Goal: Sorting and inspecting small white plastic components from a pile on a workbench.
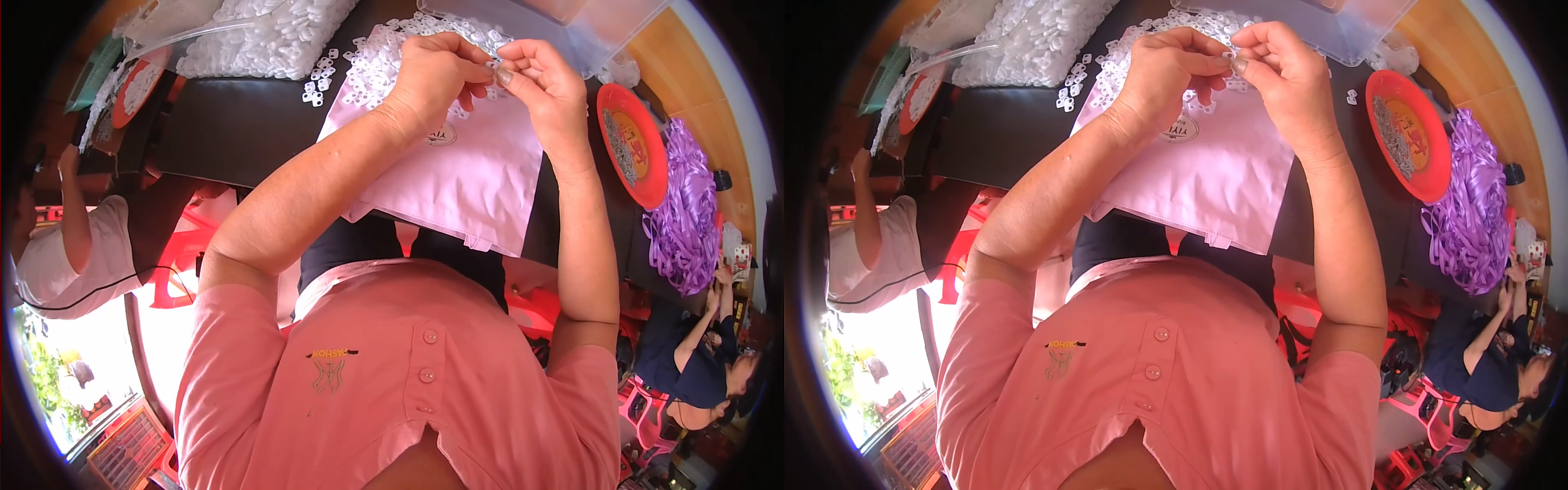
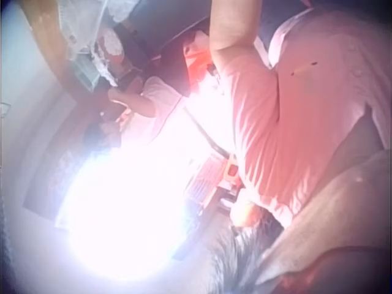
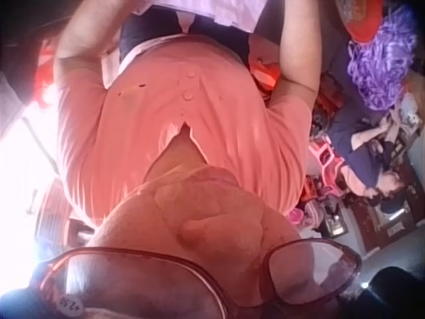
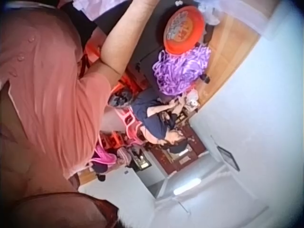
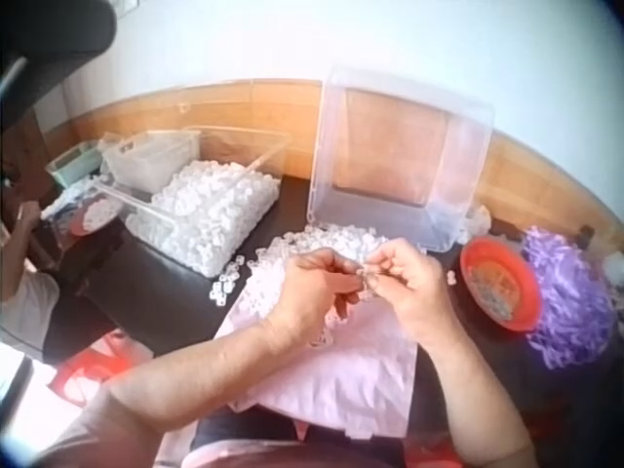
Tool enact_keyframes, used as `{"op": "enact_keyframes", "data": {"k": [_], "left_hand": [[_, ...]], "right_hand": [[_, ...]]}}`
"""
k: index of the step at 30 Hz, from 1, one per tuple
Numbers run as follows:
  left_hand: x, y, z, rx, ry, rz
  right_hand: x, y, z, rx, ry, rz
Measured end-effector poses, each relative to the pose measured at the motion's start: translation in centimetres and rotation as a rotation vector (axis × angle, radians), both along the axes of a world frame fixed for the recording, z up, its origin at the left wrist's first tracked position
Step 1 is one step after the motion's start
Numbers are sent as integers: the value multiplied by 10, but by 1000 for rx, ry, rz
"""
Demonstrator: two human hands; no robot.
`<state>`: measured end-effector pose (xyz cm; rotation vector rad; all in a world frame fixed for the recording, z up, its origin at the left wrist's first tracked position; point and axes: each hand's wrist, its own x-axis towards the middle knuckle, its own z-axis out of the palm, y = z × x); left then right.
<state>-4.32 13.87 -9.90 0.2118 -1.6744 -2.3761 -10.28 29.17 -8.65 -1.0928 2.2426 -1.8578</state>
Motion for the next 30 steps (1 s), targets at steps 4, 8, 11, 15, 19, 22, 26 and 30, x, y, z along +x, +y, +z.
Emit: {"op": "enact_keyframes", "data": {"k": [4, 8, 11, 15, 19, 22, 26, 30], "left_hand": [[0, -2, 0, -2, -32, -29], [-1, -3, 0, -5, -25, -41], [-1, -4, 2, -14, -32, -29], [-1, -5, 2, -7, -27, -29], [-2, -5, 0, -21, -44, -68], [-1, -4, 2, -117, -69, -71], [-3, -4, 2, -241, -59, -80], [-4, -6, 1, -188, -103, -139]], "right_hand": [[-1, 1, 0, 22, -36, 15], [-3, 2, 0, 12, 6, -5], [-5, 3, 0, 80, 66, -65], [-7, 3, -2, 148, 90, -72], [-4, 3, -1, 164, 137, -86], [-4, 5, 1, 163, 137, -105], [-7, 6, -4, 169, 156, -123], [-5, 7, -3, 160, 183, -144]]}}
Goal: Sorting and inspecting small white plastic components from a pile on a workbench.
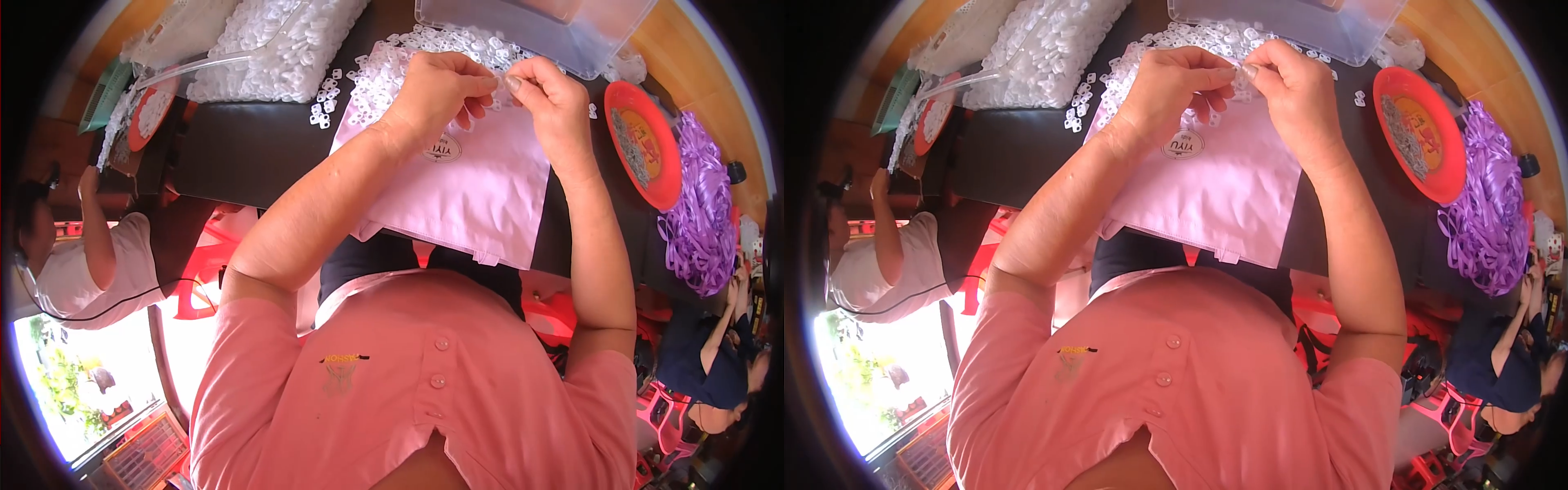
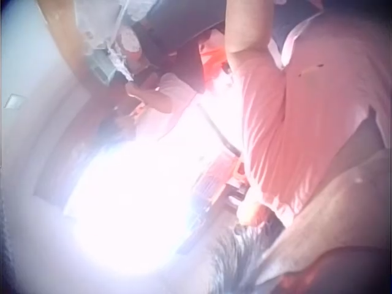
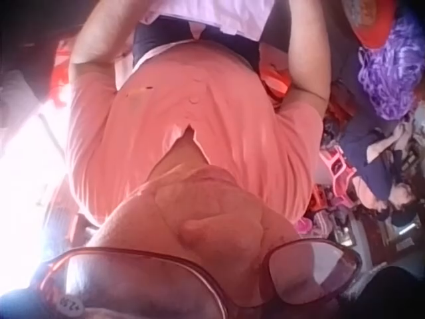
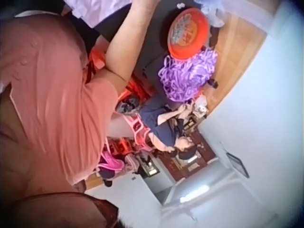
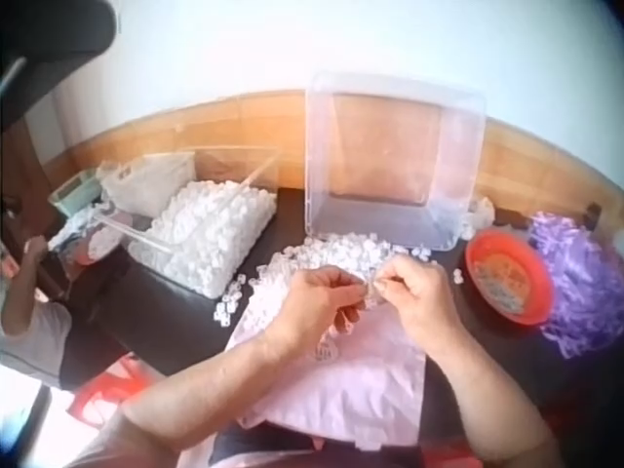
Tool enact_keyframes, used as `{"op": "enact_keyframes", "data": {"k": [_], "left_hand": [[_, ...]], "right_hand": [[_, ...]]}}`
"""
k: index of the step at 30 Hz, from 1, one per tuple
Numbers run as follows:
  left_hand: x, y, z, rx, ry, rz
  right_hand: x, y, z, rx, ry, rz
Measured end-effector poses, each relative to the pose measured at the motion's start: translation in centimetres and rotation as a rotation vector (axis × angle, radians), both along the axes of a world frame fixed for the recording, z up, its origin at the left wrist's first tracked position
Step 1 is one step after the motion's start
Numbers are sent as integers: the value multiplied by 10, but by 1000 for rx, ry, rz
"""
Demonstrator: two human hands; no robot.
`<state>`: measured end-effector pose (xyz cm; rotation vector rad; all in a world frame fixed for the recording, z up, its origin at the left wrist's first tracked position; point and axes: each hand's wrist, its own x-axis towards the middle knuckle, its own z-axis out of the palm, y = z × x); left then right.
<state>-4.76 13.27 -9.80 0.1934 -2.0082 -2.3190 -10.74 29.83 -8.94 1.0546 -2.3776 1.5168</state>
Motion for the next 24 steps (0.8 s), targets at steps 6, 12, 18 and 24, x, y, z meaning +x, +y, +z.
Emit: {"op": "enact_keyframes", "data": {"k": [6, 12, 18, 24], "left_hand": [[-1, -2, -1, 127, -60, -40], [3, 2, 0, 107, -57, -18], [6, 7, 2, 52, -45, 14], [12, 16, 1, 43, -31, 106]], "right_hand": [[0, -2, -2, -36, -25, 2], [2, -2, -3, -24, -71, 35], [4, -3, -2, -15, 3, 15], [14, -11, -5, -140, -220, 41]]}}
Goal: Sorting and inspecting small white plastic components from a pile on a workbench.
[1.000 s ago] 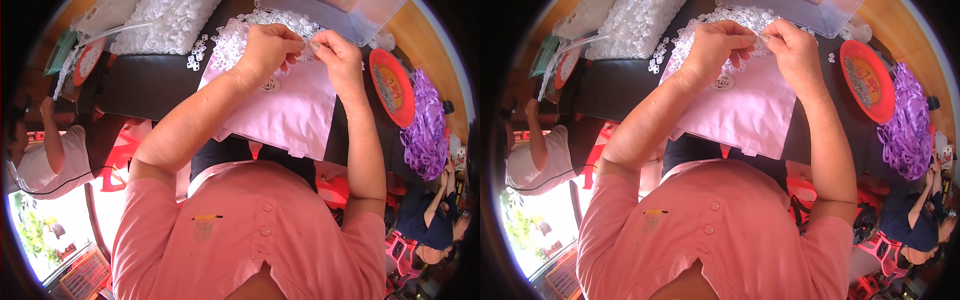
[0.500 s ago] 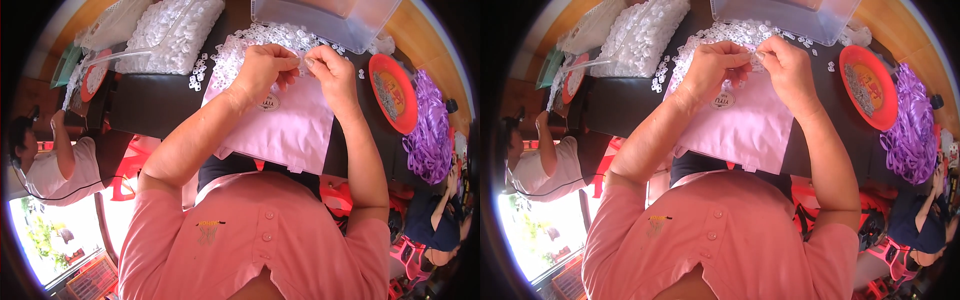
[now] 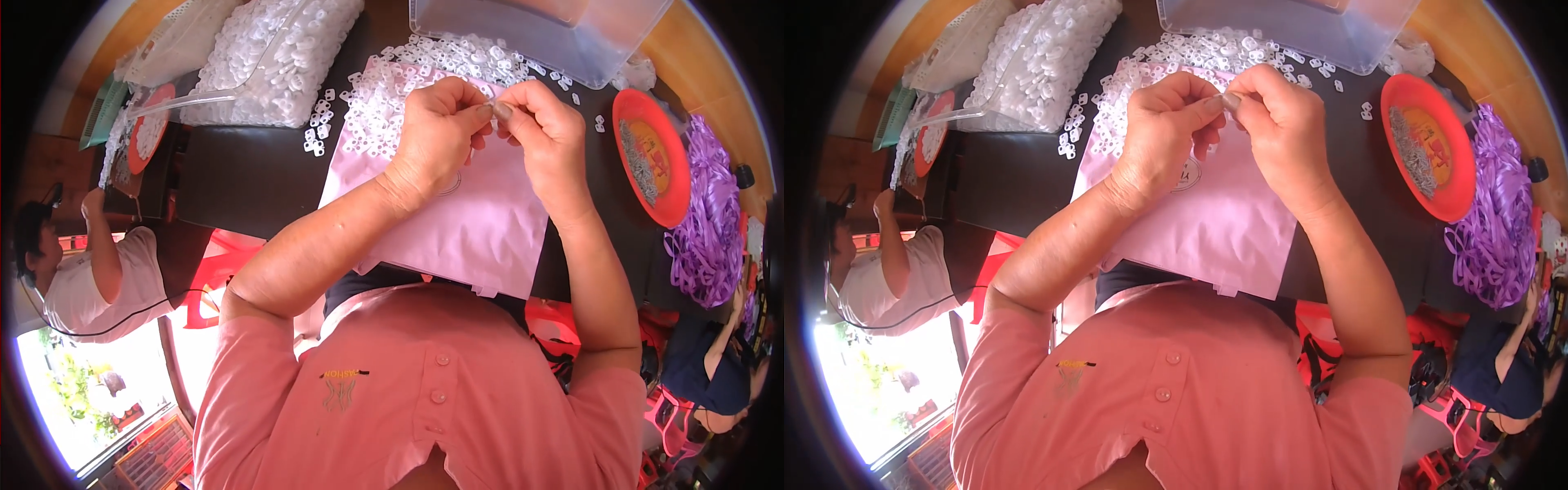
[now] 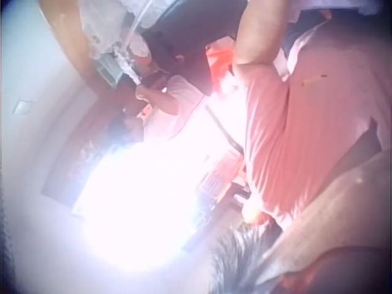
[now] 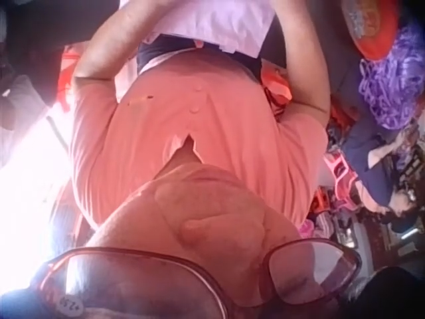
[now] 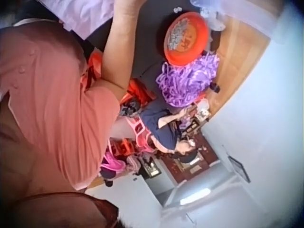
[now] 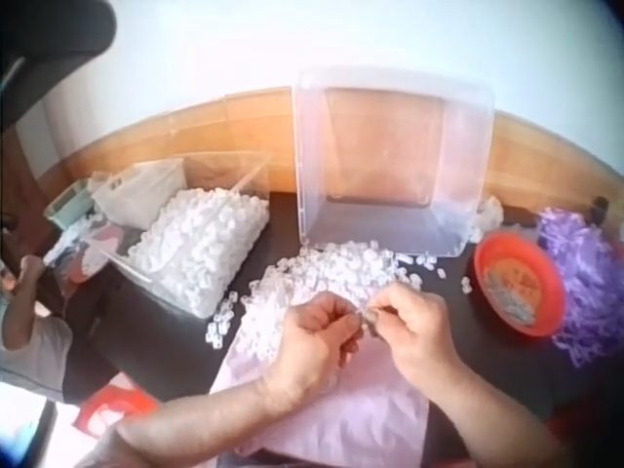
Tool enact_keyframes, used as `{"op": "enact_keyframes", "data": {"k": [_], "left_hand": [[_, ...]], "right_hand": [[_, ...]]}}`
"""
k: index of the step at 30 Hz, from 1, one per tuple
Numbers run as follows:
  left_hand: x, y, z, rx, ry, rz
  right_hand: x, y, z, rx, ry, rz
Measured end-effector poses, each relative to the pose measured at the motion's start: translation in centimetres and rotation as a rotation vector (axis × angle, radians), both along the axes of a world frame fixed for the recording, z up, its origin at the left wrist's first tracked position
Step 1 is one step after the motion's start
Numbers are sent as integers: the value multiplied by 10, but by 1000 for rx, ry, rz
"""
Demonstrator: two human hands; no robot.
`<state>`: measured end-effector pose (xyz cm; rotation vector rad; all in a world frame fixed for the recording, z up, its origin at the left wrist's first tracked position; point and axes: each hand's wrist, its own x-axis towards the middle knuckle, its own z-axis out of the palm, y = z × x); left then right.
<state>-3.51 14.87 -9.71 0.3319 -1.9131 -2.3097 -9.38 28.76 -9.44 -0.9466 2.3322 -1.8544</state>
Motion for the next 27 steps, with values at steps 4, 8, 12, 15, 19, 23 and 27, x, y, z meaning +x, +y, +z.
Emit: {"op": "enact_keyframes", "data": {"k": [4, 8, 12, 15, 19, 23, 27], "left_hand": [[0, -3, -1, 68, 46, 28], [-5, -8, 1, 39, 16, -5], [-5, -9, 2, 69, -3, -19], [-5, -8, 3, 89, 0, -26], [-6, -11, 1, 75, 7, -30], [-6, -10, 3, 71, 8, -45], [-5, -10, 2, 27, 16, -62]], "right_hand": [[3, -4, 1, -20, -36, -20], [-6, -1, -1, -27, -3, -7], [-6, 4, 5, 101, 241, -64], [-9, 3, 3, 26, 338, -71], [-9, 7, 7, 121, 381, -15], [-10, 7, 5, 185, 429, -37], [-9, 6, 2, 205, 418, -71]]}}
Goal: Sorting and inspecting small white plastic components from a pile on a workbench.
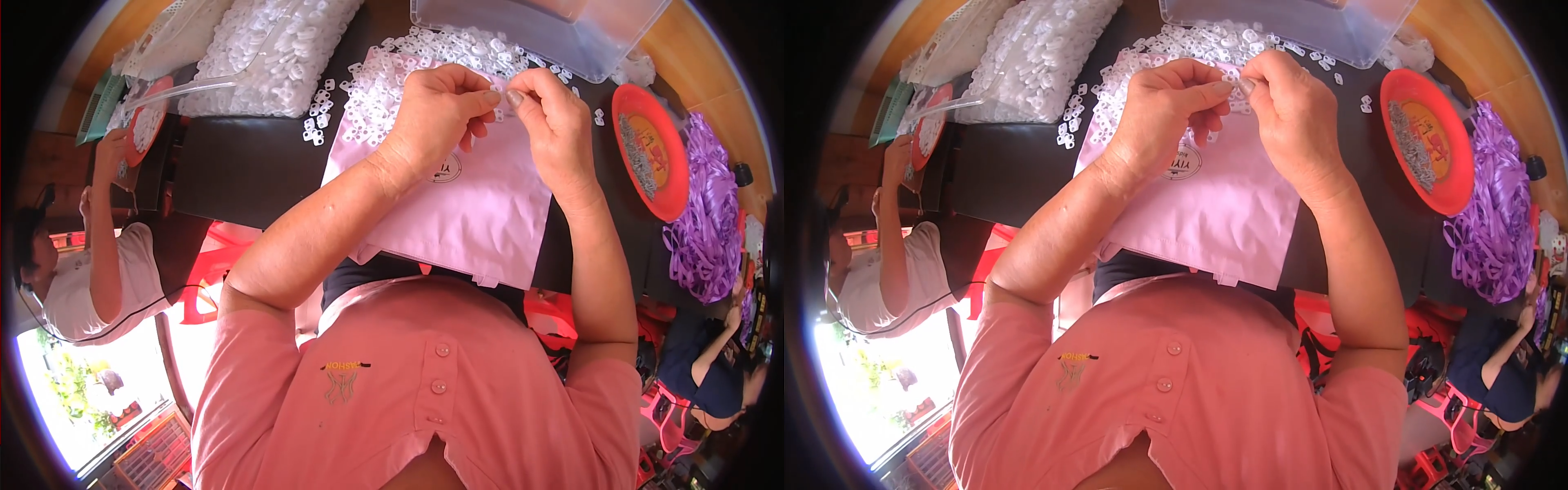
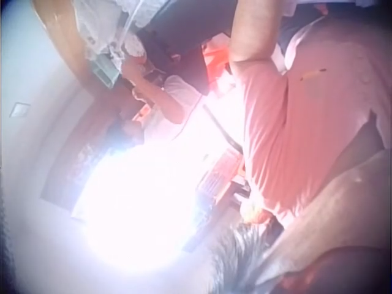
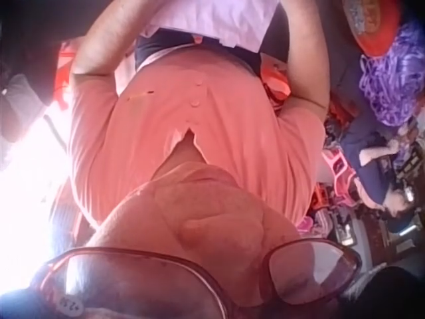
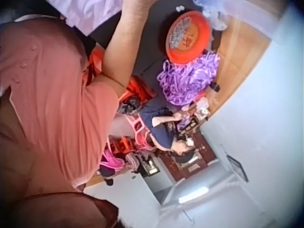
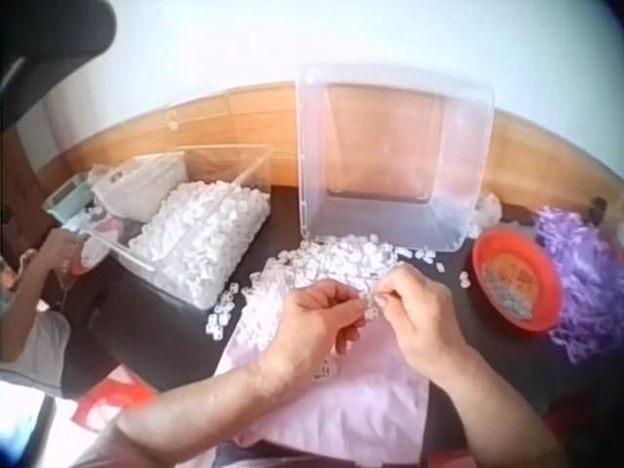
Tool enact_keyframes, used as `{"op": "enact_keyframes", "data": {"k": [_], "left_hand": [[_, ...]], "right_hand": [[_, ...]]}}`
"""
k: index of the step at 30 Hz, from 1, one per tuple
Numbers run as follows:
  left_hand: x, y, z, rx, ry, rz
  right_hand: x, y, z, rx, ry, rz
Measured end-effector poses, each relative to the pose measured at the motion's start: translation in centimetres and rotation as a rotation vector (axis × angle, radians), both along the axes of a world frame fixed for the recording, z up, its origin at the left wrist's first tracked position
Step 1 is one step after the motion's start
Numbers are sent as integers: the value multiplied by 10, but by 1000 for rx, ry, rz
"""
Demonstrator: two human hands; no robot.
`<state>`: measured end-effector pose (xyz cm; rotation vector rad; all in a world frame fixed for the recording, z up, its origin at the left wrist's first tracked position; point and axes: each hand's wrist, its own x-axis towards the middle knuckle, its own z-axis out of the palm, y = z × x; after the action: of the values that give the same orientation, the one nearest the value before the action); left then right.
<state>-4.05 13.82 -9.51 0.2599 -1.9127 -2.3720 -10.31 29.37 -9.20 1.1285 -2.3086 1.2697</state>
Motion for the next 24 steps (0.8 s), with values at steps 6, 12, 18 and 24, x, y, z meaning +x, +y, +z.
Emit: {"op": "enact_keyframes", "data": {"k": [6, 12, 18, 24], "left_hand": [[-1, -1, -1, -16, -29, 4], [0, 2, -4, -143, 14, 48], [3, 5, -3, -194, 46, 61], [-1, 4, -5, -118, 61, 53]], "right_hand": [[3, 0, -1, -21, -130, 44], [3, -3, -2, -25, -139, 75], [8, -5, -3, -68, -152, 75], [3, -4, -1, -115, -257, 55]]}}
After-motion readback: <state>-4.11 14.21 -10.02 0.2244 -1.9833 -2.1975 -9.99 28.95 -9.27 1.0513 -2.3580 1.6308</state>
